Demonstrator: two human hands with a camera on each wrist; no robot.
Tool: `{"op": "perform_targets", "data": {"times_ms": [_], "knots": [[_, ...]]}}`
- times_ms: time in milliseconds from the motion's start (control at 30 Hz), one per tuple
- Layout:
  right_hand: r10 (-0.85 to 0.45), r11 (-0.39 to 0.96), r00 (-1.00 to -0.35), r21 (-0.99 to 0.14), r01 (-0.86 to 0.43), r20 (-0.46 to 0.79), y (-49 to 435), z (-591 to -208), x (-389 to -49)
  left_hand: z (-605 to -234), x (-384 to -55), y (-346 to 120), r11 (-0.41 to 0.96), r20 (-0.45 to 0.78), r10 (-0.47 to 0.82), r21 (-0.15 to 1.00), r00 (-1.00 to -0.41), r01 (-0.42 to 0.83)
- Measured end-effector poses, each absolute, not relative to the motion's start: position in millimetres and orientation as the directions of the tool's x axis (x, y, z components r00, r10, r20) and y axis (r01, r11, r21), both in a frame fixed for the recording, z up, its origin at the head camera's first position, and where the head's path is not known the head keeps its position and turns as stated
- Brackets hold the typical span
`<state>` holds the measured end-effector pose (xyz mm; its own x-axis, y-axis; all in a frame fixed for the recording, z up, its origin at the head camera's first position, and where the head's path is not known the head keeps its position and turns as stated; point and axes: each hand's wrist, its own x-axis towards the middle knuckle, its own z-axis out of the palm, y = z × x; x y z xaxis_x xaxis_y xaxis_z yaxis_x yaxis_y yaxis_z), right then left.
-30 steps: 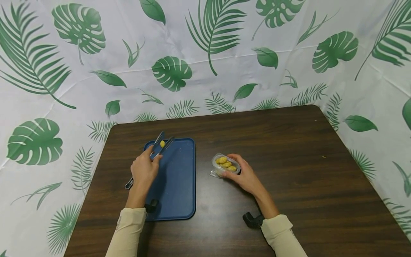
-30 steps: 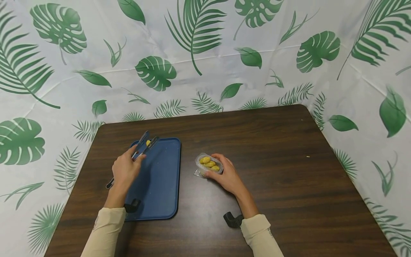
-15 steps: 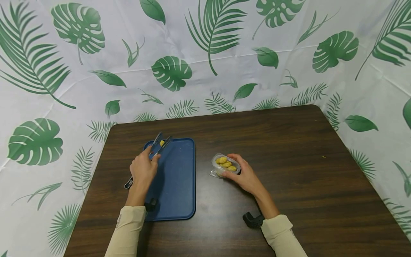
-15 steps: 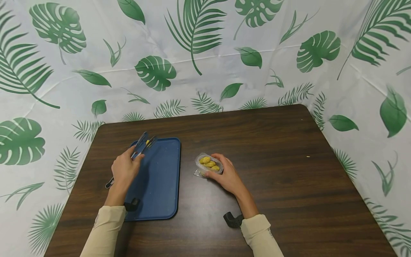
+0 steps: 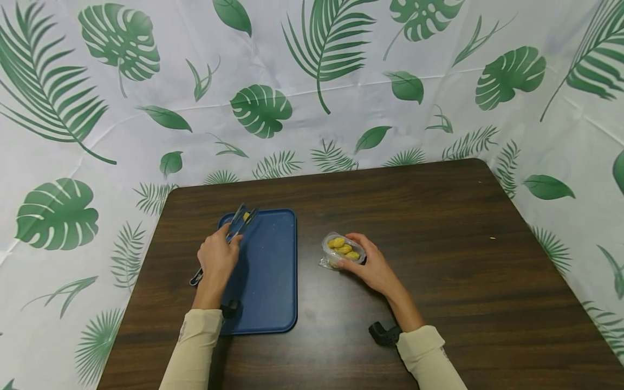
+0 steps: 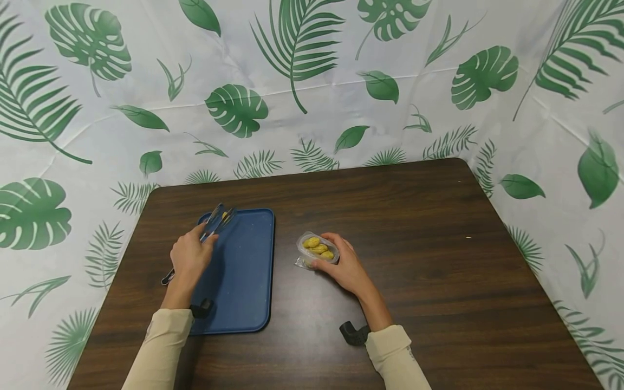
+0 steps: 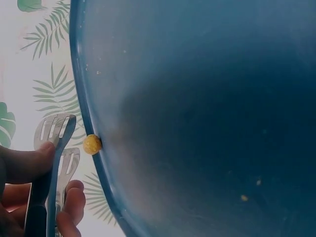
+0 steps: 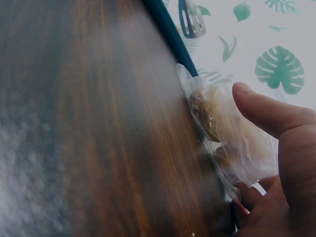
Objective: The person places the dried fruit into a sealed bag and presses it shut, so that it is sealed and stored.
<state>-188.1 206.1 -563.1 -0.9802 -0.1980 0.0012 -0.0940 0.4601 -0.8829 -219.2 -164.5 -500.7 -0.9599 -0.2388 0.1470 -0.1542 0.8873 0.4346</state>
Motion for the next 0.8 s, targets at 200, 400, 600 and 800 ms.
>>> {"op": "perform_targets", "data": {"times_ms": [200, 400, 600, 800], "knots": [[-0.2, 0.455, -0.98, -0.885, -0.095, 0.003, 206.2, -562.4, -188.1, -502.9, -221.2, -164.5, 0.888, 0.132, -0.238, 0.431, -0.962, -0.161], [-0.201, 0.454, -0.98, -0.885, -0.099, 0.006, 206.2, -562.1, -188.1, -503.1, -223.3, -165.0, 0.888, 0.102, -0.253, 0.42, -0.962, -0.189], [-0.202, 0.456, -0.979, -0.883, -0.111, 0.018, 206.2, -562.2, -188.4, -503.9, -223.8, -166.2, 0.89, 0.092, -0.253, 0.412, -0.963, -0.195], [-0.204, 0.457, -0.979, -0.882, -0.113, 0.02, 206.6, -562.2, -187.8, -506.9, -222.7, -165.8, 0.881, 0.104, -0.251, 0.437, -0.962, -0.183]]}}
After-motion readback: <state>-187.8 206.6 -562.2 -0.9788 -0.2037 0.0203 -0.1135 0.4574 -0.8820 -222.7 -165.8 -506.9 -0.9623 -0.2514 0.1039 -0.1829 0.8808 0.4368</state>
